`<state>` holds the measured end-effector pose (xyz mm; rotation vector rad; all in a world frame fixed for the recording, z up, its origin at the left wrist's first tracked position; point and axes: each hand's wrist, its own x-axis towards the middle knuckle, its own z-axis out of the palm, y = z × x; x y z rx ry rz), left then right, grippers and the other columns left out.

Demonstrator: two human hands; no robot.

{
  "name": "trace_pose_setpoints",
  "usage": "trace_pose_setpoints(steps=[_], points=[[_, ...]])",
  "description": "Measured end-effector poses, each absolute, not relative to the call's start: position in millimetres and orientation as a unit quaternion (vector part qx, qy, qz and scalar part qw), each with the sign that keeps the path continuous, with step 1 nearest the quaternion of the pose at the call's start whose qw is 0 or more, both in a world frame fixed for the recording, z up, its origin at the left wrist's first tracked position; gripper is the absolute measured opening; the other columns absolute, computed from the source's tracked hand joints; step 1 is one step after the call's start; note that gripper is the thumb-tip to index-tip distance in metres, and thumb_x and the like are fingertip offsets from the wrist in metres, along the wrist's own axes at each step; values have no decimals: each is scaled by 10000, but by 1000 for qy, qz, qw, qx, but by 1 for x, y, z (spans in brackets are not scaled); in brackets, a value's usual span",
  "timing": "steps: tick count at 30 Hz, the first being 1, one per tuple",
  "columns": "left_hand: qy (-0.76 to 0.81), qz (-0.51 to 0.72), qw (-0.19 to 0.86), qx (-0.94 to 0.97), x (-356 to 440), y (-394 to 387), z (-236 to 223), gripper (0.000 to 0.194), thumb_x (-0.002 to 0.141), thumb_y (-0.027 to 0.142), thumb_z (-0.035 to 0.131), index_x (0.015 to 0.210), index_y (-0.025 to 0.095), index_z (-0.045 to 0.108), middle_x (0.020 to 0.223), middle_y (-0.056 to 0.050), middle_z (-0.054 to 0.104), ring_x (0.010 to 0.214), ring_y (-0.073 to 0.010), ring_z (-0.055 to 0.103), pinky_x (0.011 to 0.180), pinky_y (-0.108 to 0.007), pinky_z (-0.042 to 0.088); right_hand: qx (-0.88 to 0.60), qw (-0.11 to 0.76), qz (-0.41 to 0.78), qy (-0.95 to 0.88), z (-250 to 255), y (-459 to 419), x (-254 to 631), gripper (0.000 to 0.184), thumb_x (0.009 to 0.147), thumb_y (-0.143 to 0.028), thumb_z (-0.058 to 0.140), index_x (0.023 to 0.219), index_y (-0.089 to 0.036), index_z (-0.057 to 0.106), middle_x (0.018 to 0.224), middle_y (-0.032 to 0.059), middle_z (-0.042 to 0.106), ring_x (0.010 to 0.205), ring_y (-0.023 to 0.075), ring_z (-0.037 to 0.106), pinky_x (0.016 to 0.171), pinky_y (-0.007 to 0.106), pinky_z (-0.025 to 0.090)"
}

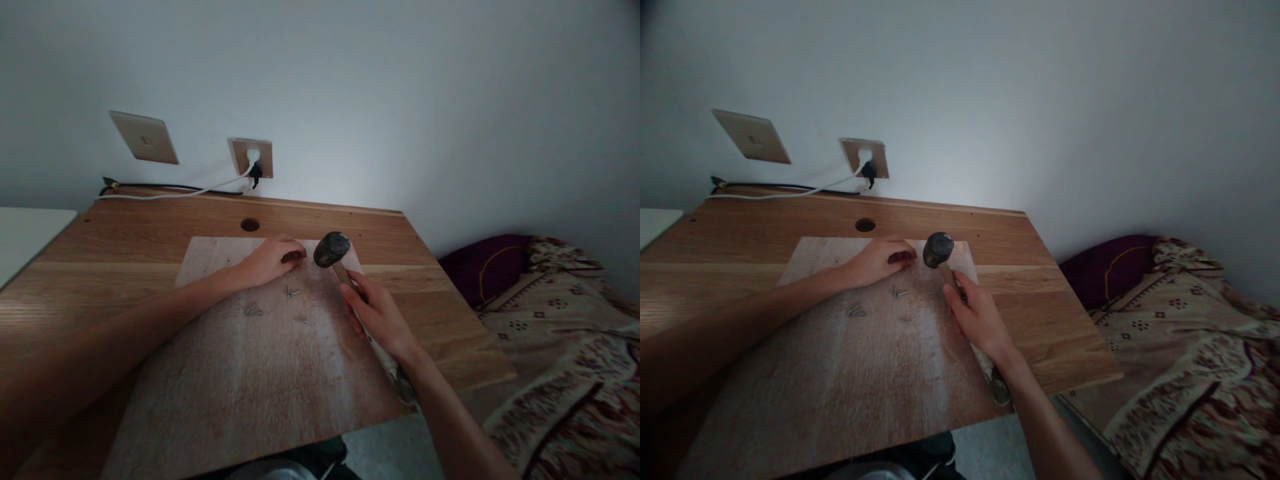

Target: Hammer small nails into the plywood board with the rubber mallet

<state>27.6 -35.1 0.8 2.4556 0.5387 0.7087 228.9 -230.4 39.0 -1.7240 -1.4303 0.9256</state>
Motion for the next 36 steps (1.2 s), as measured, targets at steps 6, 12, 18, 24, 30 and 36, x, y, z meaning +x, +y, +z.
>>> trace_pose_setpoints(steps=[6,12,18,24,30,36], points=[[211,244,318,892,28,-32,1,118,899,172,692,967,180,789,914,-52,805,830,-197,744,788,-326,558,-656,352,383,-547,40,-225,221,286,1024,-479,525,1102,-218,611,628,-55,557,366,95,484,341,205,381],[239,252,365,864,30,-34,0,358,864,136,714,1221,158,694,957,-52,807,822,-183,749,775,-310,571,-647,353,381,-558,50,-216,211,277,1029,-460,510,1081,-206,606,582,-63,538,363,102,473,348,207,373],[253,268,251,895,11,-33,14,297,795,154,730,1089,153,686,1060,-82,736,921,-215,695,816,-343,564,-654,314,285,-627,49,-208,205,254,1038,-357,517,1167,-194,662,600,-25,588,487,152,569,485,251,421],[63,171,88,979,-29,-63,30,253,986,133,536,1154,220,704,1163,-60,761,1111,-209,696,991,-338,543,-661,310,311,-608,42,-204,205,321,1051,-389,482,1251,-192,638,609,-31,587,419,139,530,432,246,407],[-28,106,-66,992,-18,-89,31,299,989,65,502,1098,224,730,985,-52,785,946,-208,731,886,-333,559,-657,320,351,-586,44,-207,205,302,1044,-420,485,1198,-198,621,577,-60,550,375,118,507,374,220,408],[56,176,56,981,-16,-71,26,218,988,145,575,1078,247,746,981,-41,781,980,-206,715,931,-344,529,-659,335,361,-568,45,-214,212,340,1037,-438,505,1239,-186,612,599,-63,553,365,105,497,342,205,392]])
